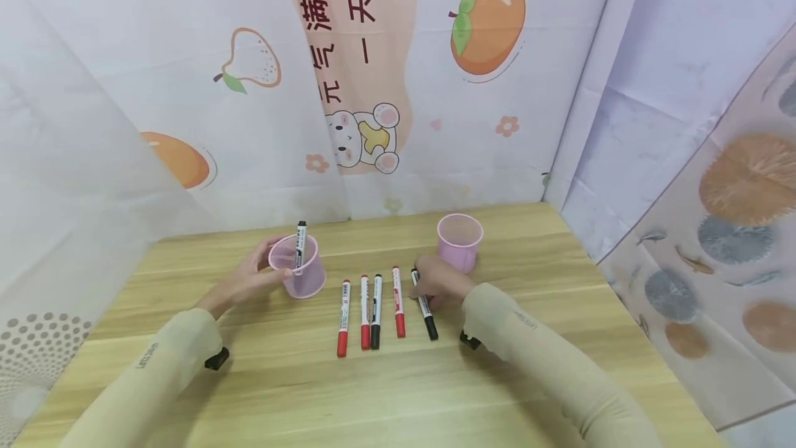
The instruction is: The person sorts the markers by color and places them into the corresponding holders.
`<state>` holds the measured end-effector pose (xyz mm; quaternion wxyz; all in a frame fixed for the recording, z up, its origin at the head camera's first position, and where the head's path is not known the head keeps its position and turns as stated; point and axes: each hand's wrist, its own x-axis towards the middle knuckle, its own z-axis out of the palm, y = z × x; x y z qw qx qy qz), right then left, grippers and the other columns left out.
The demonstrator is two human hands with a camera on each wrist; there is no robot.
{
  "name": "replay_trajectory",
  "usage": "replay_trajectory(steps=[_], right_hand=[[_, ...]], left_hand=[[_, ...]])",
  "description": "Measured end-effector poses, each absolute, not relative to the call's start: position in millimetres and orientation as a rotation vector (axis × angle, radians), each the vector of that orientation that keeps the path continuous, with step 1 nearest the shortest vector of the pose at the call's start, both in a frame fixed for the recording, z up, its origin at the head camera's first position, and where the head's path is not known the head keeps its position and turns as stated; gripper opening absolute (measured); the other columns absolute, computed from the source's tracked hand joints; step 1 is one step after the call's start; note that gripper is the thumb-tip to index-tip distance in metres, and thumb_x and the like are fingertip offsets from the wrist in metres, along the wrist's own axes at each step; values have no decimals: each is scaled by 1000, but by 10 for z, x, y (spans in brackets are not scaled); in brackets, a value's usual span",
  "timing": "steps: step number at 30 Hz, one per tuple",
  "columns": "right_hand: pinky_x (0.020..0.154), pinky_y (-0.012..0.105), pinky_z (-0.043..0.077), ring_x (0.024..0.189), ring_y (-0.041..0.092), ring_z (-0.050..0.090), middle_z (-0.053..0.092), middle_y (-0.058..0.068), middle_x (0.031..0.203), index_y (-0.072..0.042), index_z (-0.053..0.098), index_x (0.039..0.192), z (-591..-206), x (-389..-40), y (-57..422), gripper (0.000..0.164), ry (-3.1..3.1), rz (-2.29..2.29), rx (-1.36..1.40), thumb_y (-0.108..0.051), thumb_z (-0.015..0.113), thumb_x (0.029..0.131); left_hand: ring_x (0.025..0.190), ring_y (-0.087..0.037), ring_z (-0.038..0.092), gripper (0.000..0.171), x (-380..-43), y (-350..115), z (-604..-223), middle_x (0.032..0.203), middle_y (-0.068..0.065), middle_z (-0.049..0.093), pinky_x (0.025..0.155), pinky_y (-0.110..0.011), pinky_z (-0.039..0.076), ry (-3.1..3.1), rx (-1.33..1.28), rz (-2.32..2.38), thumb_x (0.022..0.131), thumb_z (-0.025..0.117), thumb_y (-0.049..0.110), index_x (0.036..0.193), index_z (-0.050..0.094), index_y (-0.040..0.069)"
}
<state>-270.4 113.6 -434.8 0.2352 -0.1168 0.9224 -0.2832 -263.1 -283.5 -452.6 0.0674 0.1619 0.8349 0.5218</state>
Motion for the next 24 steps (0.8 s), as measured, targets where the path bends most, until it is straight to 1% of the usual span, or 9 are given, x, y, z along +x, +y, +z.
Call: replay_trajectory(steps=[4, 7, 11, 13, 18, 19, 22, 24], right_hand=[[56, 31, 59, 68, 21, 63, 59, 10, 88, 4, 58, 122, -4359, -2679, 1112, 43, 2541, -746, -326, -13, 79, 89], [56, 31, 59, 67, 20, 64, 59, 9, 88, 4, 58, 123, -4343, -2675, 1109, 44, 2543, -725, -333, -14, 79, 89], [57, 32, 59, 67, 21, 65, 59, 10, 89, 5, 56, 126, -4315, -2677, 1140, 46, 2548, -724, -302, -12, 78, 89], [57, 34, 60, 66, 22, 65, 59, 12, 90, 5, 53, 131, -4300, -2681, 1147, 50, 2547, -726, -289, -10, 77, 90], [59, 33, 60, 67, 21, 65, 62, 13, 100, 6, 47, 142, -4256, -2700, 1141, 63, 2561, -724, -357, -9, 77, 90], [60, 32, 59, 68, 20, 65, 62, 13, 101, 6, 47, 143, -4248, -2706, 1133, 64, 2570, -719, -383, -10, 78, 89], [63, 29, 56, 72, 17, 63, 64, 11, 102, 6, 51, 140, -4221, -2724, 1108, 62, 2598, -703, -445, -10, 79, 87], [66, 30, 57, 76, 18, 64, 65, 12, 104, 5, 51, 140, -4193, -2738, 1088, 60, 2586, -716, -442, -10, 78, 88]], left_hand=[[134, -41, 43, 78, -2615, -2847, -4516, 149, -14, 44, 110, -64, 33, 2530, 477, 1554, 92, 76, 30, 155, 32, 15], [133, -41, 44, 78, -2619, -2844, -4521, 148, -16, 44, 110, -65, 34, 2554, 490, 1539, 93, 75, 30, 155, 31, 13], [134, -41, 44, 78, -2646, -2819, -4532, 149, -16, 44, 110, -65, 34, 2561, 500, 1519, 94, 74, 32, 156, 30, 13], [134, -40, 44, 79, -2649, -2811, -4534, 150, -14, 43, 110, -64, 34, 2562, 487, 1513, 93, 75, 35, 155, 31, 16], [133, -42, 44, 79, -2636, -2815, -4524, 149, -17, 43, 110, -64, 33, 2559, 491, 1532, 93, 75, 31, 156, 31, 13], [132, -42, 45, 79, -2629, -2819, -4522, 149, -17, 43, 110, -64, 33, 2561, 488, 1533, 93, 75, 30, 155, 31, 13], [133, -43, 44, 78, -2612, -2828, -4514, 149, -19, 42, 110, -65, 33, 2563, 501, 1524, 94, 74, 29, 156, 29, 11], [133, -43, 44, 79, -2604, -2825, -4507, 150, -19, 42, 110, -65, 33, 2564, 494, 1520, 94, 74, 30, 156, 30, 12]])
